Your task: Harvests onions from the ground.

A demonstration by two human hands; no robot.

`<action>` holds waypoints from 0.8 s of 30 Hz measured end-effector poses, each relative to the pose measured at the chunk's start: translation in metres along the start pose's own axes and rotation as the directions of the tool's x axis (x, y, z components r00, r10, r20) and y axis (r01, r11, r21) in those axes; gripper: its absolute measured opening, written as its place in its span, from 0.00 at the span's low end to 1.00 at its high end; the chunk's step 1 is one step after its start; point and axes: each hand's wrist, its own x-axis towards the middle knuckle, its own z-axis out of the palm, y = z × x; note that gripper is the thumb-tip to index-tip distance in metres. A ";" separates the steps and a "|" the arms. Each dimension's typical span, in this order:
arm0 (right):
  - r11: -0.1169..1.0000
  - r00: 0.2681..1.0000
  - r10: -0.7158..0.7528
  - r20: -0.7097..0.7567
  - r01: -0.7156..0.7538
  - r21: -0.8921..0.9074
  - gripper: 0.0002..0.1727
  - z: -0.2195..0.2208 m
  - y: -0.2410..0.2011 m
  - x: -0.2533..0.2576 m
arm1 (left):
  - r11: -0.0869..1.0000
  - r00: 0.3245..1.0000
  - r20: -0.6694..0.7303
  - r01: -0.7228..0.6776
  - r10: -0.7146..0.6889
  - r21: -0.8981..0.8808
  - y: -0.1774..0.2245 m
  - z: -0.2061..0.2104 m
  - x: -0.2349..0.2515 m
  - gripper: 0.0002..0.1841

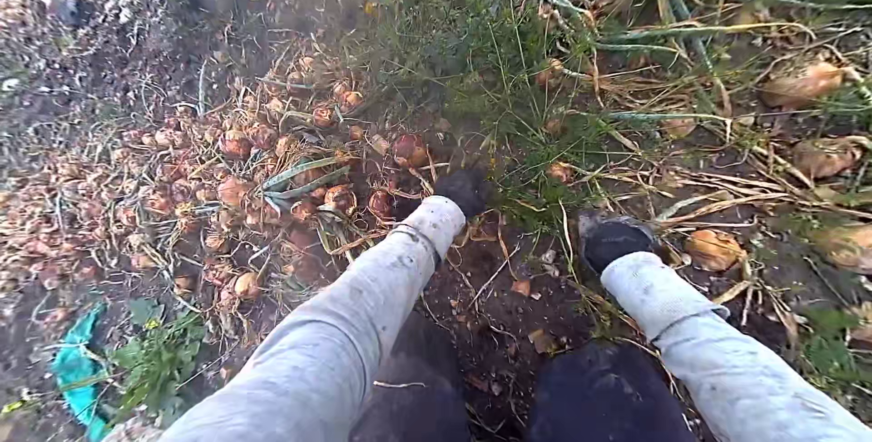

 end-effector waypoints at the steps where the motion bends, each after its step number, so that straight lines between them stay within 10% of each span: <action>1: 1.000 1.000 0.020 0.021 -0.021 0.005 0.25 -0.003 -0.003 -0.002 | 0.999 0.993 0.116 0.037 -0.039 0.016 0.013 0.007 0.014 0.28; 8: 0.990 0.992 0.094 0.085 -0.102 0.097 0.22 -0.015 -0.006 -0.014 | 0.975 0.957 0.198 0.197 -0.214 0.104 0.023 0.056 0.040 0.35; 10: 0.942 0.872 0.225 -0.435 -0.081 0.325 0.13 0.054 -0.010 -0.004 | 0.972 0.949 0.216 0.209 -0.228 0.110 0.028 0.044 0.044 0.36; 12: 0.980 0.986 0.006 -0.169 0.027 0.196 0.23 0.051 0.021 -0.040 | 0.965 0.924 0.288 0.218 -0.253 0.149 0.032 0.036 0.047 0.38; 18: 0.791 0.927 -0.299 -0.225 0.373 0.484 0.19 0.084 0.024 -0.178 | 0.985 0.976 0.161 0.160 -0.148 -0.063 0.010 0.064 0.058 0.42; 24: 0.327 0.869 -0.363 0.337 -0.219 0.919 0.10 0.107 -0.021 -0.187 | 0.982 0.981 0.124 0.136 -0.152 0.132 0.017 0.067 0.032 0.43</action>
